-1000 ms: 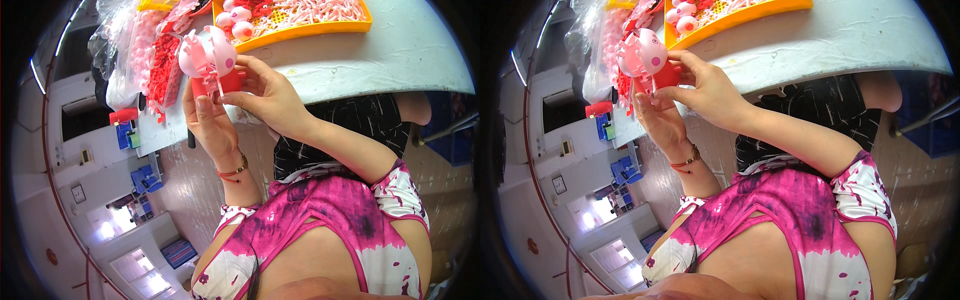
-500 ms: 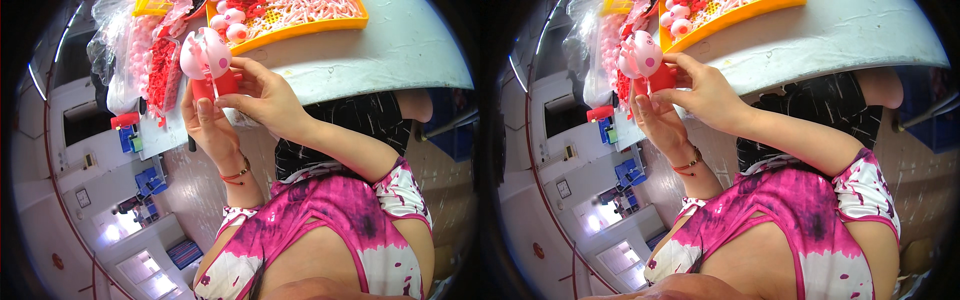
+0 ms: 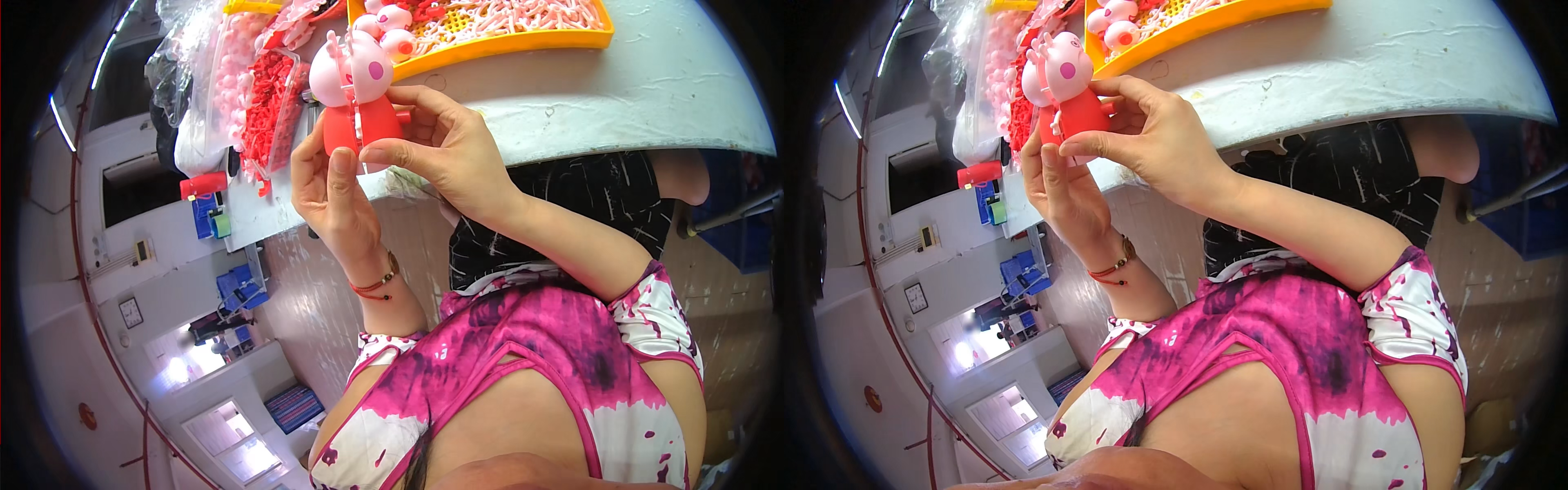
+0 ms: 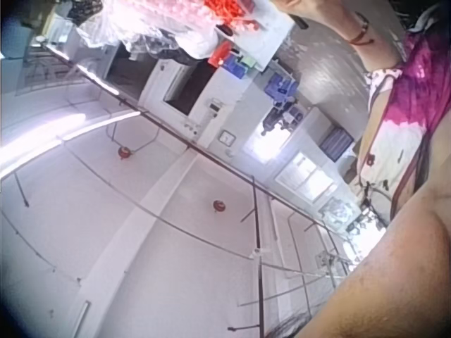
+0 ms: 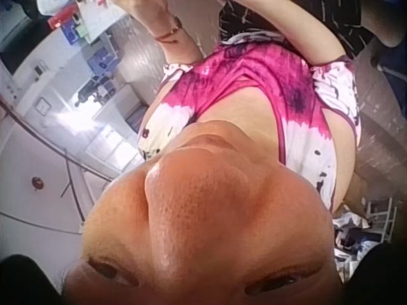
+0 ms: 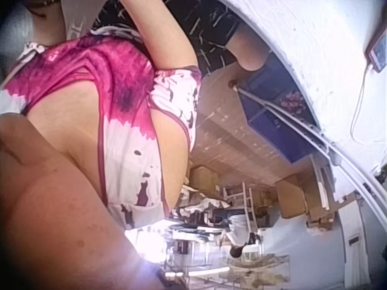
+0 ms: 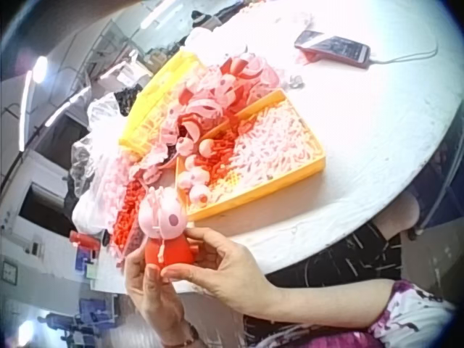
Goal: Assembling pink plastic pig toys by attaching heads to bodies.
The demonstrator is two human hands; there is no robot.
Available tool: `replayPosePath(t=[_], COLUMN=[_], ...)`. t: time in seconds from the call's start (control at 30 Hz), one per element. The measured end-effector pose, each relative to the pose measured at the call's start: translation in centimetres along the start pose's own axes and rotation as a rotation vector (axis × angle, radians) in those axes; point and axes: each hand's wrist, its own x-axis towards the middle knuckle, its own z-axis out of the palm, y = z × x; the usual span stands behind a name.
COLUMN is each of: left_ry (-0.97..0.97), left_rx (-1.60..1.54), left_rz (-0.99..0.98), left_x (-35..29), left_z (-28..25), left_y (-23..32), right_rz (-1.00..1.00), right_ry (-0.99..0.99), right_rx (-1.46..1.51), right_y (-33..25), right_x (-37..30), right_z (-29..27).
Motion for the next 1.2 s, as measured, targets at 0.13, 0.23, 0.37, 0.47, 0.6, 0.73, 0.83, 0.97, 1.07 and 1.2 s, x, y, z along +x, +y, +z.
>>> replayPosePath(t=[0.13, 0.23, 0.37, 0.47, 0.6, 0.73, 0.83, 0.97, 1.07, 1.2], left_ry=[-0.011, -0.013, -0.011, 0.002, -0.025, -0.126, -0.158, -0.197, -0.230, -0.441], left_rx=[-0.032, -0.047, -0.003, 0.111, 0.217, 0.420, 0.637, 0.747, 0.711, 0.609], left_rz=[-0.011, 0.004, 0.066, 0.139, 0.157, 0.208, 0.322, 0.404, 0.551, 0.374], left_x=[-0.1, -0.3, -0.6, -0.8, -1.1, -0.9, -1.1, -2.4, -3.7, -7.6], left_z=[0.5, 1.0, 1.8, 1.7, 1.1, 0.8, 0.9, 0.3, -0.6, -1.3], left_y=[-0.7, -0.5, -0.3, -0.7, -0.4, 0.6, 1.1, 0.7, 0.1, 0.6], right_rz=[0.009, 0.007, 0.080, 0.083, 0.151, 0.090, 0.098, 0.158, 0.268, 0.115], right_ry=[0.039, 0.048, 0.003, -0.006, -0.058, -0.033, -0.029, -0.032, -0.073, -0.094], right_rx=[-0.004, 0.003, 0.026, -0.020, -0.012, -0.049, -0.095, -0.118, -0.346, -0.703], right_y=[-0.5, -0.8, -1.2, -1.1, -1.5, -0.7, -0.7, -0.8, -2.1, -4.5], right_x=[-0.1, -0.3, -0.1, 0.4, 0.5, 0.3, -0.2, -2.2, -4.3, -7.8], right_z=[-0.3, -0.3, -0.6, -0.6, -0.8, -1.1, -1.0, -0.7, -1.3, -2.7])
